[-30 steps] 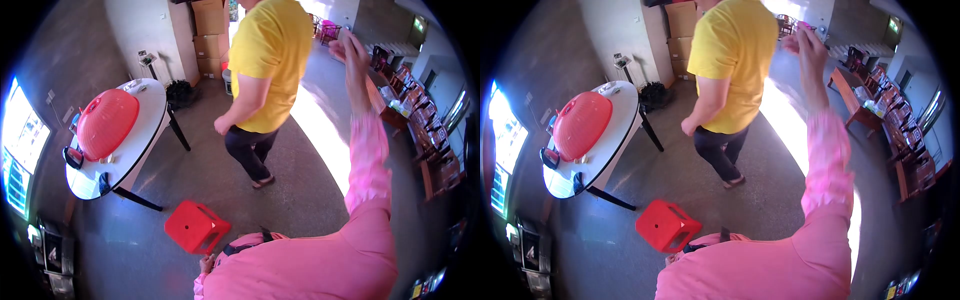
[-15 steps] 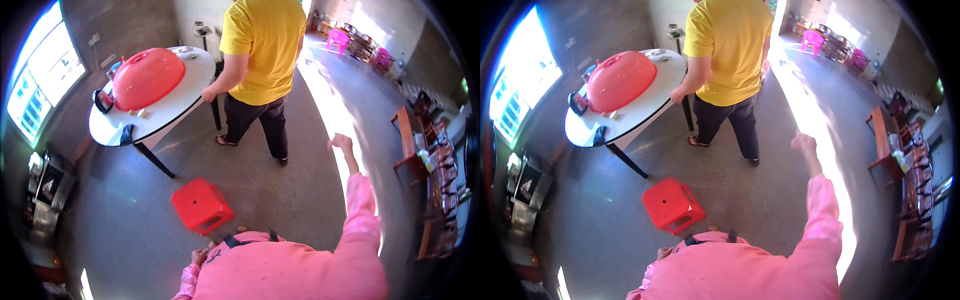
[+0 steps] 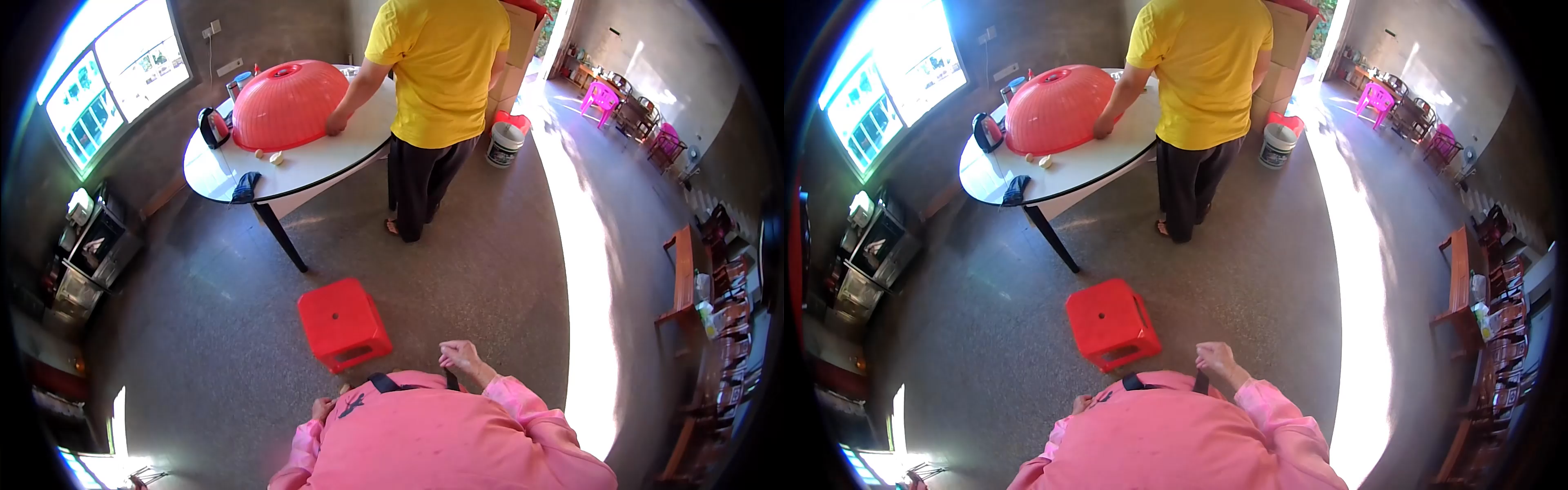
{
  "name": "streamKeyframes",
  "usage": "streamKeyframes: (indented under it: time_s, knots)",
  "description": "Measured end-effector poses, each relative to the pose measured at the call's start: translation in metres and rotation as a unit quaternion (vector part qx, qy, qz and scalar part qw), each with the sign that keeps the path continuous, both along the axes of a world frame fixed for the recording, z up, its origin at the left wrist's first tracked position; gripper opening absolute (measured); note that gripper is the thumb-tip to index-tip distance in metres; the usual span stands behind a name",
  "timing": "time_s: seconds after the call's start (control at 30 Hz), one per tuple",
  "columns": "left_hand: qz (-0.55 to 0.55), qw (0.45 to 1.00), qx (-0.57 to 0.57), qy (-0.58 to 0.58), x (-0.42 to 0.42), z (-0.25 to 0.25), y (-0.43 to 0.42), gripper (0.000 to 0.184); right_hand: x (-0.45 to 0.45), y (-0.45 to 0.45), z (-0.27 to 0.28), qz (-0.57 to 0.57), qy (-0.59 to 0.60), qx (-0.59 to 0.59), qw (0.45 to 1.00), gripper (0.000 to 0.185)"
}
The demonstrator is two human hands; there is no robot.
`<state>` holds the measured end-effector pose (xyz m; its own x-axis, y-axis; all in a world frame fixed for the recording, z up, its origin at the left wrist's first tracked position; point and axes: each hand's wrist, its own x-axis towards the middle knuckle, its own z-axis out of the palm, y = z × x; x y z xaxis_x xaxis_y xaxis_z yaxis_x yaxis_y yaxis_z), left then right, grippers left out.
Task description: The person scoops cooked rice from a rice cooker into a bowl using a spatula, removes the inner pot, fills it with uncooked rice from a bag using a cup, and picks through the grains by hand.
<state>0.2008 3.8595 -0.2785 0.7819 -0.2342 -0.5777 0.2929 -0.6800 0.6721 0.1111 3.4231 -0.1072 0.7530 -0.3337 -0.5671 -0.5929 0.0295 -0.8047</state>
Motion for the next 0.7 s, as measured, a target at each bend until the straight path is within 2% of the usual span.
streamKeyframes:
  time_s: [0.1, 0.2, 0.27, 0.5, 0.57, 0.7]
  knots:
    - [0.000, 0.999, -0.024, -0.024, 0.005, -0.025, 0.004, 0.038, -0.009, 0.016, -0.008, 0.041, 0.016, -0.043, 0.998, 0.031]
    - [0.025, 0.998, -0.025, -0.049, 0.005, -0.021, -0.001, 0.036, -0.014, 0.013, -0.044, 0.074, -0.016, -0.085, 0.994, 0.030]
    - [0.015, 1.000, -0.012, -0.017, 0.006, -0.018, 0.000, 0.036, -0.023, 0.013, -0.059, 0.107, -0.048, -0.115, 0.986, 0.029]
    - [-0.001, 0.999, -0.008, -0.045, 0.009, -0.039, 0.004, 0.039, -0.023, 0.020, -0.047, 0.054, -0.040, -0.109, 0.992, 0.023]
    - [0.004, 0.999, -0.028, -0.028, 0.011, -0.071, 0.014, 0.038, -0.023, 0.018, -0.056, 0.070, -0.049, -0.105, 0.991, 0.026]
    - [0.016, 0.998, -0.057, 0.000, 0.008, -0.078, 0.020, 0.037, -0.022, 0.021, -0.051, 0.057, -0.041, -0.078, 0.995, 0.027]
